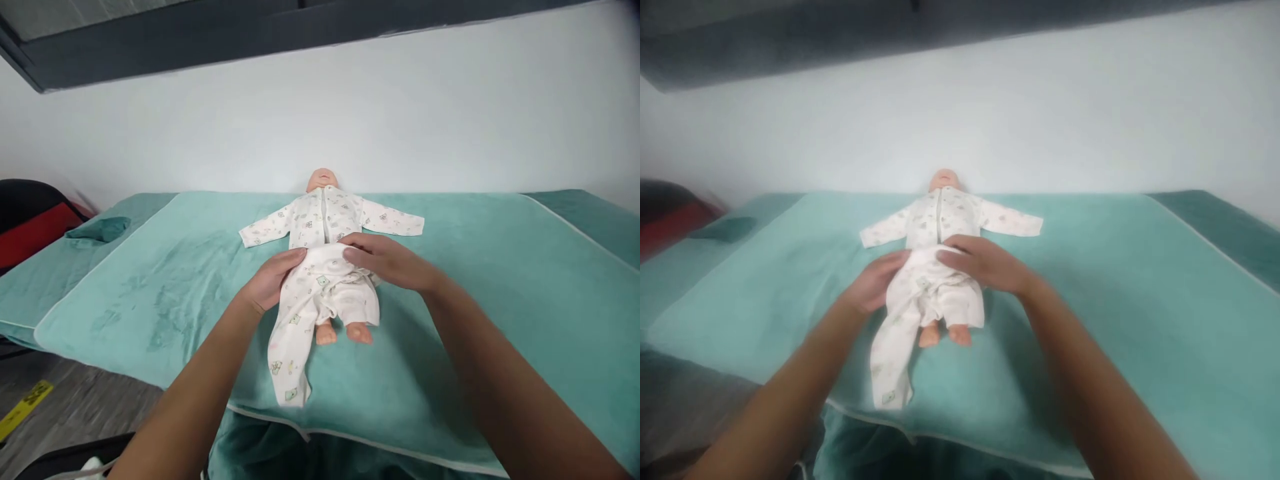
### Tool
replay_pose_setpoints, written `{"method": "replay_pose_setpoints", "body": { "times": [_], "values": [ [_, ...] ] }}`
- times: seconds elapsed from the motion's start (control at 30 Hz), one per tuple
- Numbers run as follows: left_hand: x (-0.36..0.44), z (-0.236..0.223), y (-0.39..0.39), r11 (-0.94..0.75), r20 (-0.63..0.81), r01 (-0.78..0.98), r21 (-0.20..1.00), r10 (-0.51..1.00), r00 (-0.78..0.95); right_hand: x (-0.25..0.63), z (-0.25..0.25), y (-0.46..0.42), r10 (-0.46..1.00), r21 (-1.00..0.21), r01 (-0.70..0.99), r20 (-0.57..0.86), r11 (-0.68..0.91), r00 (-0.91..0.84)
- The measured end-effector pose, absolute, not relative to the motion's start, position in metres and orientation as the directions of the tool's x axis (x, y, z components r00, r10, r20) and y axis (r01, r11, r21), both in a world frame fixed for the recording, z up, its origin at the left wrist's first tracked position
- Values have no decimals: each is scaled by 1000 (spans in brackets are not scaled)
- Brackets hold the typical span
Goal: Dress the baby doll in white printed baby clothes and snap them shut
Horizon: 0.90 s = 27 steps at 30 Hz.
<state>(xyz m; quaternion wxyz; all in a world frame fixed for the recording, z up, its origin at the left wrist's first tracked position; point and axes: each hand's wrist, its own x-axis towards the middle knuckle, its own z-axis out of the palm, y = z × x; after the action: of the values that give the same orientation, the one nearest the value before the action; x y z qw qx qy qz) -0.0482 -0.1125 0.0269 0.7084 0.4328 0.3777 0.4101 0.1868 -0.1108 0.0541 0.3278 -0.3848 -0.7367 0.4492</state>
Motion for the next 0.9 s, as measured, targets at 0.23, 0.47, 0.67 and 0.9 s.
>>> {"method": "replay_pose_setpoints", "body": {
  "times": [0.23, 0.47, 0.67, 0.9],
  "values": [
    [-33, 28, -87, 206, -146, -304, 930, 967, 210, 138, 32, -71, 864, -998, -40, -17, -43, -503],
    [-54, 0, -72, 297, -178, -213, 931, 878, 444, 136, 10, -69, 858, -825, -469, -37, -316, -513],
    [-59, -8, -73, 366, -239, -247, 897, 873, 426, 141, 24, -72, 650, -979, -109, -32, -175, -760],
    [-51, -9, -87, 211, -189, -133, 968, 968, 163, 143, 24, -77, 523, -995, 92, -103, -48, -846]
  ]
}}
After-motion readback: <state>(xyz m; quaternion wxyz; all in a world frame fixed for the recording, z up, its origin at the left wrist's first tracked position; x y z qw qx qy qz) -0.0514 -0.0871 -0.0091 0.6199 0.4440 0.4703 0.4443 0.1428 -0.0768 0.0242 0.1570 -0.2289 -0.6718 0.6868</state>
